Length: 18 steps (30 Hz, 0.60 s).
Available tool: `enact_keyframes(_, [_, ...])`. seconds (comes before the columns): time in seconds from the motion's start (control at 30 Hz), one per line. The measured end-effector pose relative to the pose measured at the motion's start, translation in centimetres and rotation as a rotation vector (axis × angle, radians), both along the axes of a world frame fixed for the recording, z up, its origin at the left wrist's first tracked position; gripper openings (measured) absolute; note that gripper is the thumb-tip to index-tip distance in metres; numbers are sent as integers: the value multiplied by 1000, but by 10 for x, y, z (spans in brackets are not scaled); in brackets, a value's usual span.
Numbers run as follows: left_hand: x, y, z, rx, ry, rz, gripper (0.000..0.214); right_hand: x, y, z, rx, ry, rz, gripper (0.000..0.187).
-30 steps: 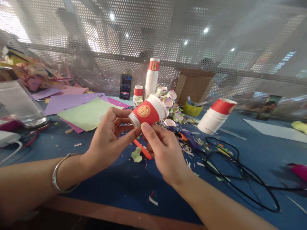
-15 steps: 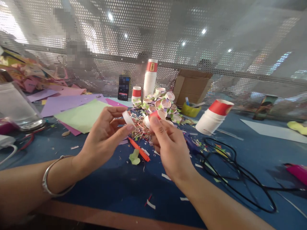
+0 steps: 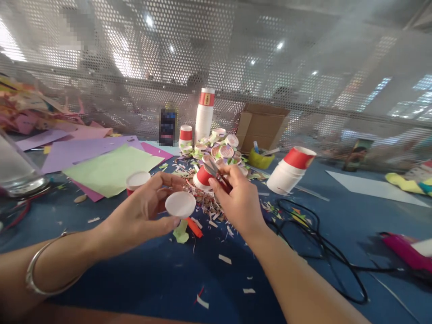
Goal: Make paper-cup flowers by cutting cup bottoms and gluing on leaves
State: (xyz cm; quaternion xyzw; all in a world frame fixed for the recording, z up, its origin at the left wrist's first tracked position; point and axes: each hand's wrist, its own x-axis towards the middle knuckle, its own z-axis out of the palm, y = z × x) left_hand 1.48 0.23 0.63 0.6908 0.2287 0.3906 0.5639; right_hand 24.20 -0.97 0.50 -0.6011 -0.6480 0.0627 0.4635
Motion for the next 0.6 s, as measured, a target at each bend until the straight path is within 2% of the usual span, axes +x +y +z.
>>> enact_keyframes(0.1, [-2,-3,1,104,72,-7,48,4,9,-6,-51,-41,41,25])
enact_keyframes(0.23, [-5,-5,5,235,131,30,51,8,18,-12,-78,-79,95,14])
enact_keyframes(0.4, [-6,-2,6,369,168,64,51,18,16,3,-20,-88,57,17])
enact_keyframes(0.5, [-6,0,3,384,160,72,50,23,17,12,4,-82,36,23])
enact_keyframes(0.6, [-5,1,0,338,126,76,52,24,23,5,-49,-115,66,23])
